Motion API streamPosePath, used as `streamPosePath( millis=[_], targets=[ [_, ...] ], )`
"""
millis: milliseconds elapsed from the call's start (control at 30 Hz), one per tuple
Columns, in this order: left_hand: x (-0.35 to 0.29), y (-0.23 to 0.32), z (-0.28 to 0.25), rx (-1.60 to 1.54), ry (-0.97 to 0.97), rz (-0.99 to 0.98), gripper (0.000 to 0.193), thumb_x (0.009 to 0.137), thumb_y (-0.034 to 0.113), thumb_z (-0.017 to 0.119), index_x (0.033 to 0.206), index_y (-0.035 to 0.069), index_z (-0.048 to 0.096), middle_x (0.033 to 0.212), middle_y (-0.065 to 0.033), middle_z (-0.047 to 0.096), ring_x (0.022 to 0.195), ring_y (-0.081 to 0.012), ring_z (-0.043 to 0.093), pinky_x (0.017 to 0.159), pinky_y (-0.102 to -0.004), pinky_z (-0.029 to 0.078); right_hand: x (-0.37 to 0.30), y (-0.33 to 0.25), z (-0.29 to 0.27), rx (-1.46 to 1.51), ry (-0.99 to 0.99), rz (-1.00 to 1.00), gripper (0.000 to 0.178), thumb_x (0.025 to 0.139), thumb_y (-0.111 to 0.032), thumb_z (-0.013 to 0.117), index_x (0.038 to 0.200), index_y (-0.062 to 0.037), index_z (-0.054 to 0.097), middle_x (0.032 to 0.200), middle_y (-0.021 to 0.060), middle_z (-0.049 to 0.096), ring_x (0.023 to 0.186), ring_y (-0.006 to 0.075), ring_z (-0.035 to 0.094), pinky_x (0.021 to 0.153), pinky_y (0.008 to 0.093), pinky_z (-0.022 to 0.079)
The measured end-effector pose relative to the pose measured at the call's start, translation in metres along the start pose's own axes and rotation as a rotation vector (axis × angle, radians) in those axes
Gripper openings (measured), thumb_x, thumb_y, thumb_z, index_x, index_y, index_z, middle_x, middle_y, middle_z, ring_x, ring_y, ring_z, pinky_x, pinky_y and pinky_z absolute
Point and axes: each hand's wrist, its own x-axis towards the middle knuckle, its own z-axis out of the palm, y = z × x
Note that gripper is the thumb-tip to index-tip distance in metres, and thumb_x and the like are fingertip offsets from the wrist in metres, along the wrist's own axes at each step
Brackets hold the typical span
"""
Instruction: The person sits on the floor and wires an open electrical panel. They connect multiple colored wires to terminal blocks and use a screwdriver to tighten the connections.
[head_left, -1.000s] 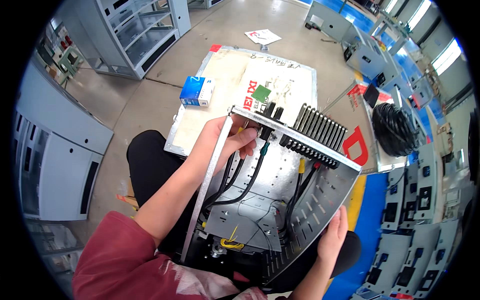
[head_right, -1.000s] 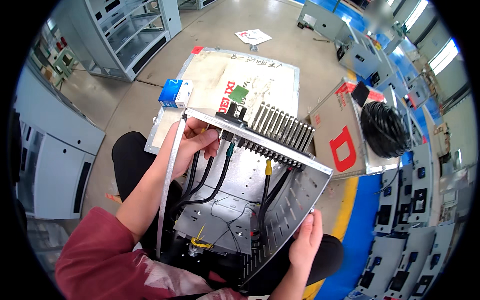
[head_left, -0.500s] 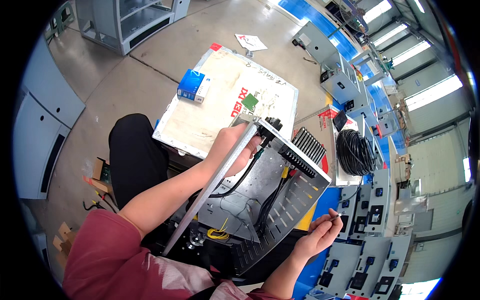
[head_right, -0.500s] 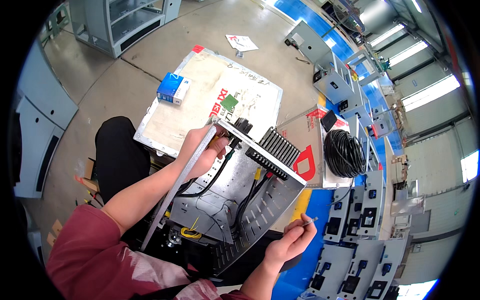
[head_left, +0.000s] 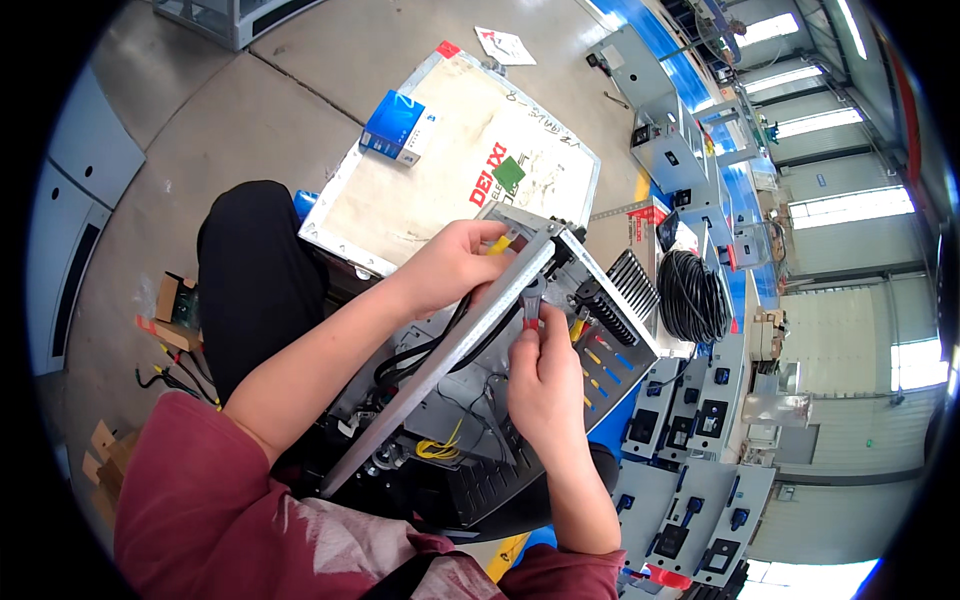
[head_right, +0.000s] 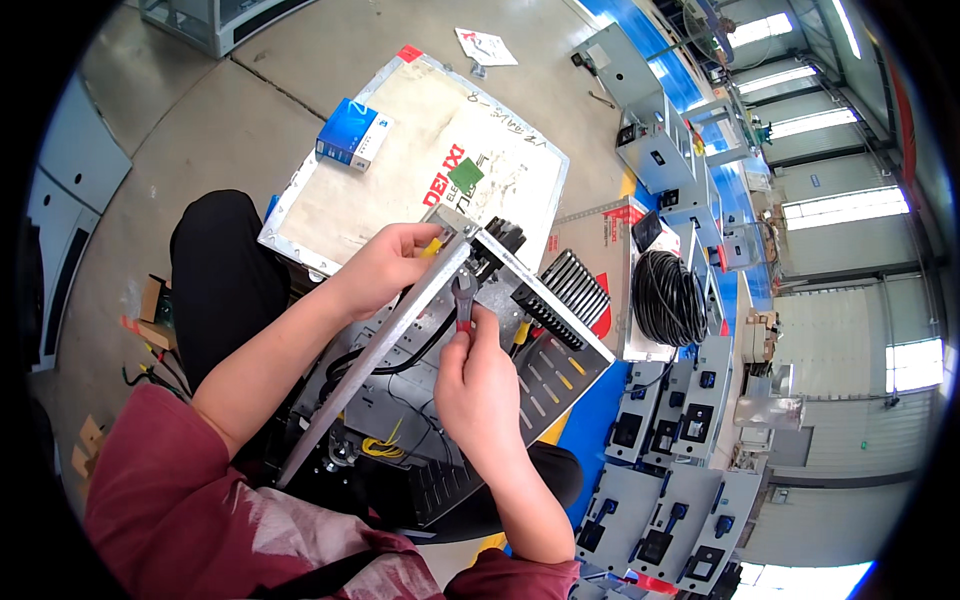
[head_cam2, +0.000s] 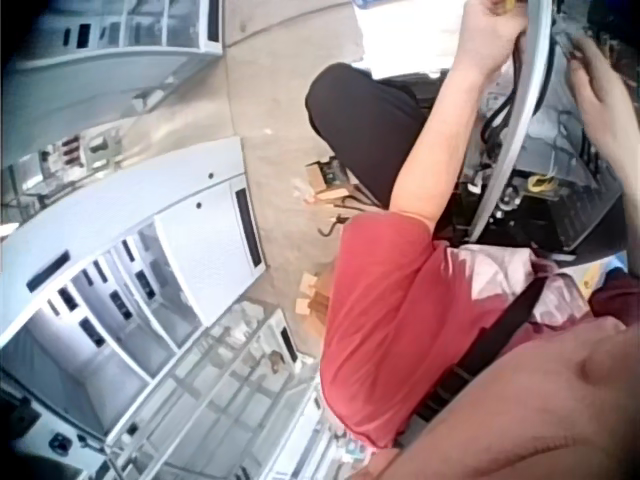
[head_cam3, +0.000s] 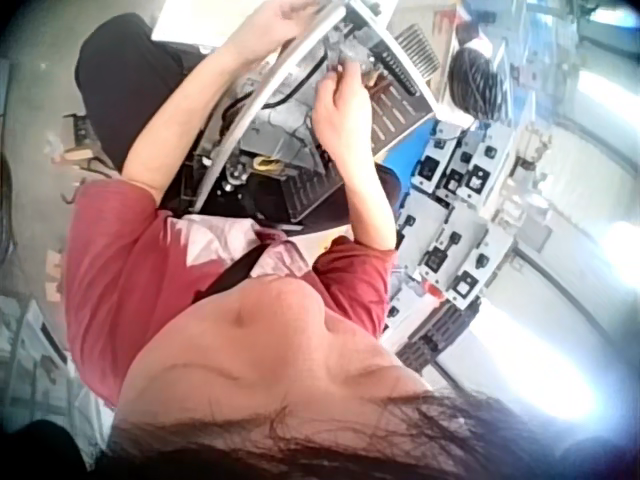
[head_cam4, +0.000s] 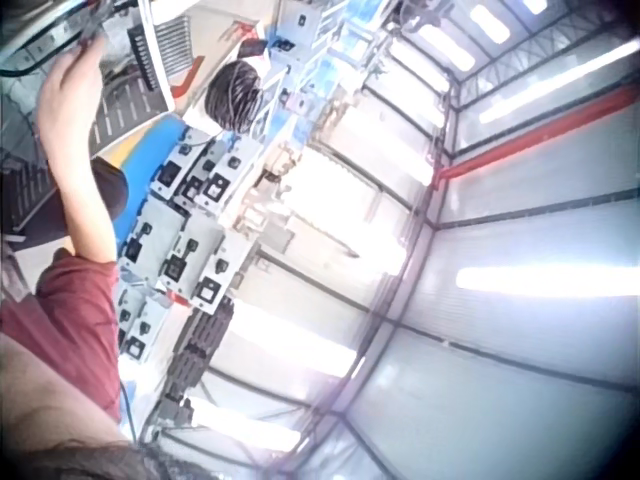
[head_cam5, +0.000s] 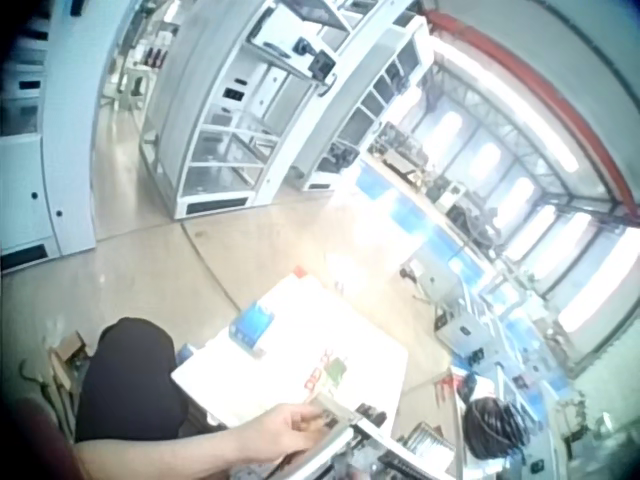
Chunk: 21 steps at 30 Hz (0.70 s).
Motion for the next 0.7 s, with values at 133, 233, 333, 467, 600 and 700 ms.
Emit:
streamPosePath(
  millis=[133, 233, 333, 467, 600, 700],
  targets=[
    [0.0, 0.002, 0.008, 0.093, 0.089, 0.005, 0.02, 0.097, 0.007, 0.07, 0.114, -0.002, 0.072, 0.09, -0.0037, 0.074, 0.066, -0.0061, 0.065, 0.059, -0.0225, 0.053, 0.006, -0.006, 0.016, -0.081, 0.087, -0.022, 0.033, 0.104, -0.01, 0.05, 0.134, 0.006, 0.047, 0.076, 0.0276, 0.068, 0.07, 0.0486, 0.068, 0.061, 0.0551, 0.052],
    [-0.004, 0.004, 0.01, 0.116, 0.127, -0.029, 0.017, 0.097, 0.008, 0.07, 0.111, -0.003, 0.072, 0.09, -0.0032, 0.073, 0.069, -0.0057, 0.066, 0.06, -0.0222, 0.052, 0.007, -0.008, 0.027, -0.022, 0.063, 0.01, 0.035, 0.104, -0.01, 0.051, 0.135, 0.0061, 0.045, 0.08, 0.0279, 0.07, 0.071, 0.0486, 0.069, 0.061, 0.0556, 0.053],
    [-0.006, 0.009, 0.014, 0.165, 0.145, -0.001, 0.014, 0.096, 0.008, 0.073, 0.105, -0.002, 0.073, 0.088, -0.0043, 0.073, 0.079, -0.0055, 0.066, 0.067, -0.0219, 0.053, 0.014, -0.012, 0.034, 0.054, 0.059, 0.014, 0.034, 0.104, -0.009, 0.052, 0.133, 0.0072, 0.044, 0.084, 0.0289, 0.071, 0.073, 0.0496, 0.07, 0.063, 0.056, 0.055],
    [-0.008, 0.016, 0.019, 0.377, 0.176, 0.017, 0.016, 0.094, 0.009, 0.077, 0.103, -0.003, 0.073, 0.088, -0.0046, 0.073, 0.082, -0.007, 0.066, 0.072, -0.0255, 0.055, 0.025, -0.006, 0.044, -0.007, 0.127, -0.044, 0.036, 0.103, -0.009, 0.053, 0.134, 0.0066, 0.042, 0.082, 0.0301, 0.07, 0.073, 0.0516, 0.068, 0.063, 0.0594, 0.054],
    [-0.004, 0.018, 0.021, 0.483, 0.193, 0.025, 0.019, 0.093, 0.01, 0.078, 0.104, -0.004, 0.073, 0.088, -0.0038, 0.073, 0.082, -0.0081, 0.066, 0.074, -0.0282, 0.055, 0.027, -0.008, 0.044, -0.036, 0.138, 0.015, 0.036, 0.103, -0.009, 0.053, 0.134, 0.0064, 0.041, 0.079, 0.0307, 0.068, 0.072, 0.0514, 0.068, 0.062, 0.059, 0.053],
    [-0.004, 0.013, 0.018, 0.332, 0.203, 0.024, 0.019, 0.094, 0.011, 0.078, 0.106, -0.003, 0.074, 0.089, -0.0029, 0.072, 0.081, -0.0071, 0.064, 0.073, -0.0264, 0.055, 0.02, -0.019, 0.025, 0.184, 0.057, 0.134, 0.044, 0.101, -0.006, 0.055, 0.139, 0.0058, 0.036, 0.078, 0.0222, 0.069, 0.067, 0.0376, 0.071, 0.055, 0.0456, 0.053]
  ],
)
